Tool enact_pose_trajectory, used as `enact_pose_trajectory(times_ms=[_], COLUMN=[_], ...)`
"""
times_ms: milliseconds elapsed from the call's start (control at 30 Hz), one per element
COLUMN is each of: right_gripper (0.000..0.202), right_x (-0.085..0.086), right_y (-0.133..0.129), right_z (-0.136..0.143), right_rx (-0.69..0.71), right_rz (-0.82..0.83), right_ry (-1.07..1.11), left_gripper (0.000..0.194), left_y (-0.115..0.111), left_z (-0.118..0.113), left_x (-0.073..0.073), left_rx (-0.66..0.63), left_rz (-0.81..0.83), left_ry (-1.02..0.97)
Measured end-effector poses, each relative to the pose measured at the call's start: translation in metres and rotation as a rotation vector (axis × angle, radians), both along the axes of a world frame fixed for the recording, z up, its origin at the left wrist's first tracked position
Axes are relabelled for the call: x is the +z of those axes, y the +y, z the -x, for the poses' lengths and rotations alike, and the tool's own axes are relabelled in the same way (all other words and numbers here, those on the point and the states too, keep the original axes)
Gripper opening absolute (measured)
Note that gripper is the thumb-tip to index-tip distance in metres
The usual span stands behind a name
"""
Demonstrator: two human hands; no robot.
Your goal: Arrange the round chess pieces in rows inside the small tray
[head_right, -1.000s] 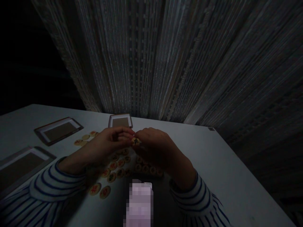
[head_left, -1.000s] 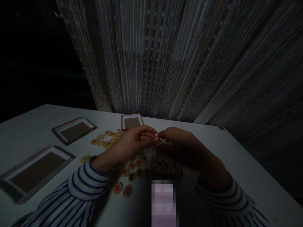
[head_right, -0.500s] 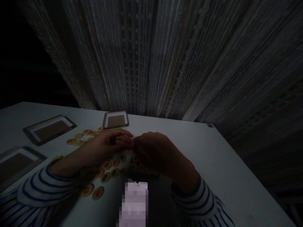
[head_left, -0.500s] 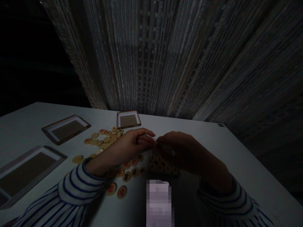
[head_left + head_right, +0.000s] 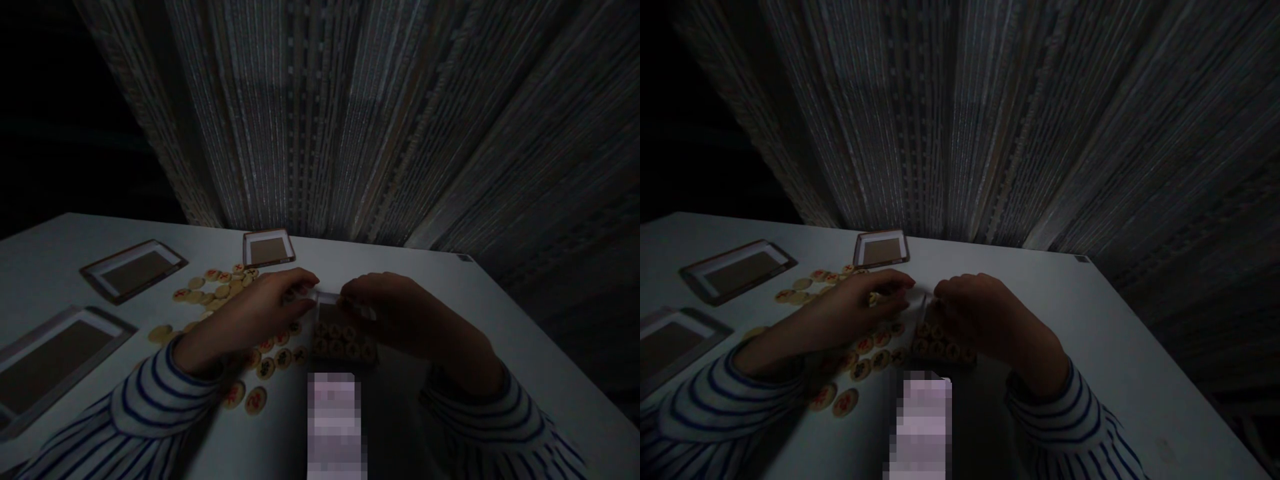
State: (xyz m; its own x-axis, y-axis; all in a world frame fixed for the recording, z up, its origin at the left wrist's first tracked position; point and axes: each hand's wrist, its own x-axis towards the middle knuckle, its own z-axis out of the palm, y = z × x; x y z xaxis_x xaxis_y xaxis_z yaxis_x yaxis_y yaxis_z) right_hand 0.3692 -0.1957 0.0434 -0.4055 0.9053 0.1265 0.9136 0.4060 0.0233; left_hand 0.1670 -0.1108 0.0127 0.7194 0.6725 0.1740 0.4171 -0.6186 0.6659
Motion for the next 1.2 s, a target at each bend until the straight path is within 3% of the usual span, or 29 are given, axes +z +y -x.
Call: enact_pose_trajectory(times_ms=[367, 667, 967, 1200], right_gripper=[0.015, 0.017, 0.020, 0.021], right_x=[-0.001, 0.001, -0.006, -0.017], right_y=[-0.003, -0.006, -0.005, -0.002], right_z=[-0.007, -0.010, -0.011, -0.010], right_rx=[-0.119, -0.120, -0.191, -0.178], right_rz=[0.228, 0.254, 0.314, 0.336], right_ry=[0.038, -0.010, -0.111, -0.166], left_gripper=[0.033, 0.030, 0.029, 0.030], left_y=[-0.003, -0.005, -0.003, -0.001], left_z=[0.000, -0.002, 0.001, 0.002], left_x=[0.003, 0.002, -0.002, -0.008], left_rx=[0.009, -0.012, -0.027, -0.051], left_rz=[-0.105, -0.126, -0.057, -0.128], left_ry=[0.110, 0.159, 0.182, 0.166])
